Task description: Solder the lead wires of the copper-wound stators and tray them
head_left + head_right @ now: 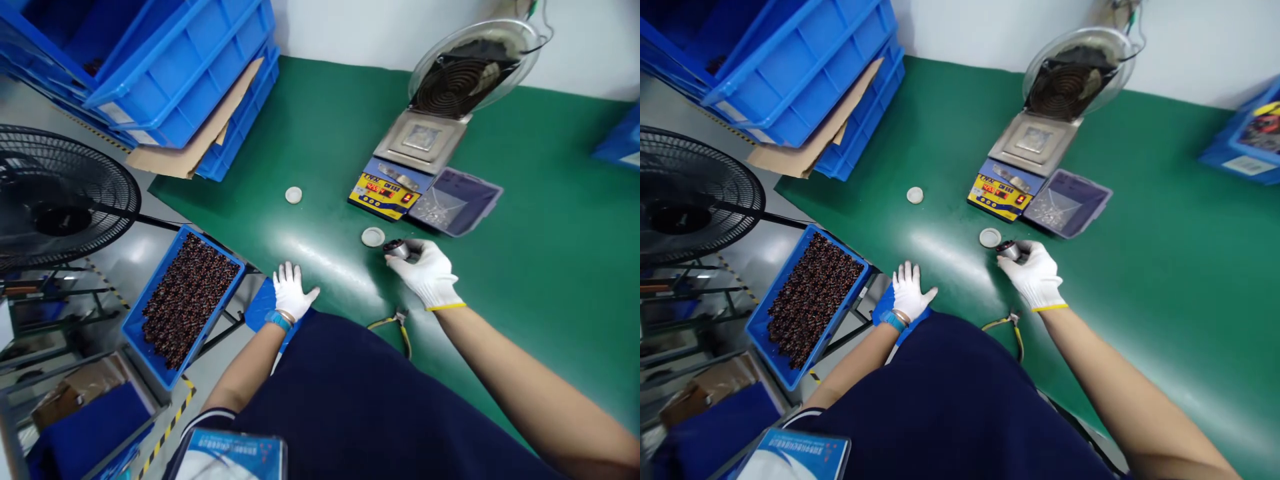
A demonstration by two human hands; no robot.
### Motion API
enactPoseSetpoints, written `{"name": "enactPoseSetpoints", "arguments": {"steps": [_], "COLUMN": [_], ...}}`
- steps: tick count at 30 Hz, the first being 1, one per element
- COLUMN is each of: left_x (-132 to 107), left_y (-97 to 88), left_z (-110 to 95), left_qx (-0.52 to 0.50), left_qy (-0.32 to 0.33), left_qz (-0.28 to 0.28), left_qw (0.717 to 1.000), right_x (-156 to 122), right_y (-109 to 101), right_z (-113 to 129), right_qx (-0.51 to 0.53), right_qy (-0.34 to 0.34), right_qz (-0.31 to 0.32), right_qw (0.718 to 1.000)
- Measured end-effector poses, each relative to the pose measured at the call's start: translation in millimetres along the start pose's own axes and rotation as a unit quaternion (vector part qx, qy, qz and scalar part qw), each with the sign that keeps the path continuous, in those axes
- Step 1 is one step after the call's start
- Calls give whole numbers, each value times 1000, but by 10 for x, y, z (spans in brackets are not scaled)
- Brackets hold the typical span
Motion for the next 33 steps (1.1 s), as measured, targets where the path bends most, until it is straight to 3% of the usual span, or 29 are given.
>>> {"name": "enactPoseSetpoints", "arguments": {"steps": [8,18,21,25,30,33], "left_x": [-15,-25,-26,-31,-32,-29], "left_y": [23,91,84,70,66,54], "left_z": [-22,-20,-23,-33,-32,-35], "left_qx": [17,-2,-8,-16,-19,-16], "left_qy": [3,4,2,5,3,4], "left_qz": [-3,-7,-5,-4,-2,-7], "left_qw": [1000,1000,1000,1000,1000,1000], "right_x": [249,150,104,55,86,147], "right_y": [163,216,158,-79,-50,39], "right_z": [130,432,463,498,620,667], "right_qx": [-175,-291,-299,-328,-385,-373], "right_qy": [-76,-201,-217,-208,-246,-252], "right_qz": [4,25,12,-36,24,39], "right_qw": [982,935,929,921,889,892]}}
Point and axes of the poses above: each hand's wrist, its own x-axis towards the middle knuckle, its own y-axis out of the palm, z = x × y, the point moved 9 cm from there along x, towards the middle knuckle
